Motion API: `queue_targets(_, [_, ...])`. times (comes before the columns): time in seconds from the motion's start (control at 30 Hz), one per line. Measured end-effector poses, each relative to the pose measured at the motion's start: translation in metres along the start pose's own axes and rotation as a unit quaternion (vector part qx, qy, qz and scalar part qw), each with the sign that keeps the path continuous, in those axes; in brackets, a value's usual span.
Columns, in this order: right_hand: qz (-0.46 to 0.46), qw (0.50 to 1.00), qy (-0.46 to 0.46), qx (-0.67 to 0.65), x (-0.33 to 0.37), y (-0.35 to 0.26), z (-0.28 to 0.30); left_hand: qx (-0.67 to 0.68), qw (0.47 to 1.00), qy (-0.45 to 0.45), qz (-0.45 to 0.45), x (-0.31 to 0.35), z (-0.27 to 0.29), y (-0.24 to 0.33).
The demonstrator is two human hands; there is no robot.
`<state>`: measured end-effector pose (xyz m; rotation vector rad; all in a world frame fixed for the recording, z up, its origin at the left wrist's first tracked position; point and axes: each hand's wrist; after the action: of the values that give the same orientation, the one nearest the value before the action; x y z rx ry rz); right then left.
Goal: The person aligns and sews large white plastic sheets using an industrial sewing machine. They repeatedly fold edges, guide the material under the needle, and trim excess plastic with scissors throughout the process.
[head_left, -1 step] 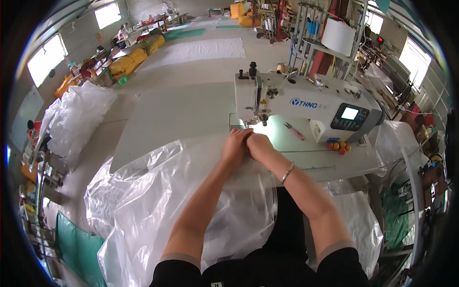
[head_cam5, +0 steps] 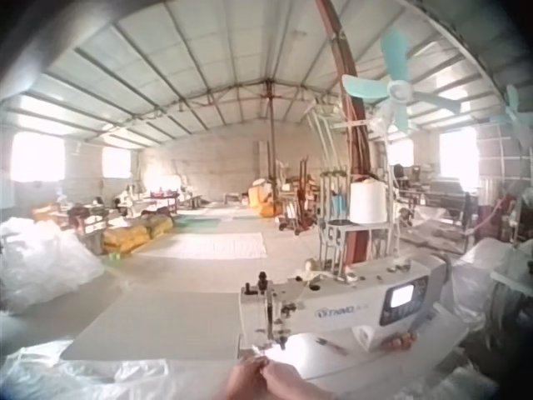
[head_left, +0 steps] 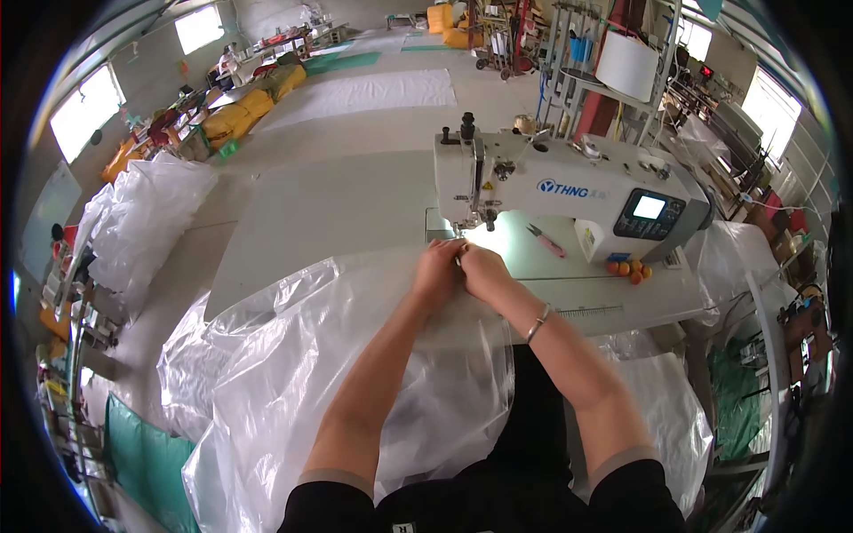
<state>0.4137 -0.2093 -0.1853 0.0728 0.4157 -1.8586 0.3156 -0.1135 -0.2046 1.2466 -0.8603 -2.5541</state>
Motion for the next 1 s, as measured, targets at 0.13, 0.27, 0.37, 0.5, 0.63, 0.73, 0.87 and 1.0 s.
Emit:
queue_targets(0.13, [-0.070,0.980,0.090,-0.164,0.060,-0.015,0.022,-0.058,0.993,-0.098,-0.001,-0.002,0.006,-0.015])
queue_targets(0.27, [-0.091,0.982,0.066,-0.155,0.135,-0.026,0.025,-0.131,0.978,-0.160,-0.025,-0.010,0.011,-0.008])
queue_targets(0.37, [-0.088,0.985,0.052,-0.142,0.163,-0.038,0.031,-0.153,0.966,-0.202,-0.056,-0.015,0.015,-0.017])
queue_targets(0.5, [-0.078,0.975,0.050,-0.202,0.155,-0.028,0.032,-0.222,0.927,-0.290,-0.091,-0.022,0.022,-0.018])
queue_targets(0.63, [-0.093,0.958,0.136,-0.234,0.096,-0.005,0.028,-0.253,0.907,-0.321,-0.103,-0.024,0.027,-0.012])
queue_targets(0.73, [-0.128,0.959,0.110,-0.229,0.079,-0.006,0.022,-0.237,0.922,-0.285,-0.111,-0.023,0.029,0.000])
queue_targets(0.87, [-0.137,0.972,0.101,-0.161,0.075,-0.012,0.021,-0.243,0.921,-0.273,-0.135,-0.024,0.029,0.005])
queue_targets(1.0, [-0.094,0.992,0.081,0.023,0.075,-0.031,0.016,-0.251,0.926,-0.259,-0.114,-0.022,0.026,0.010])
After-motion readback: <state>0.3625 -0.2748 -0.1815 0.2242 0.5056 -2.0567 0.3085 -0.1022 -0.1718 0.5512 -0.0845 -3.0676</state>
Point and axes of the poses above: each hand's wrist, its own x-axis away from the middle knuckle, its own z-axis out of the back of the hand, y = z × x, and after that the axes turned 4 degrees about -z, right-handed
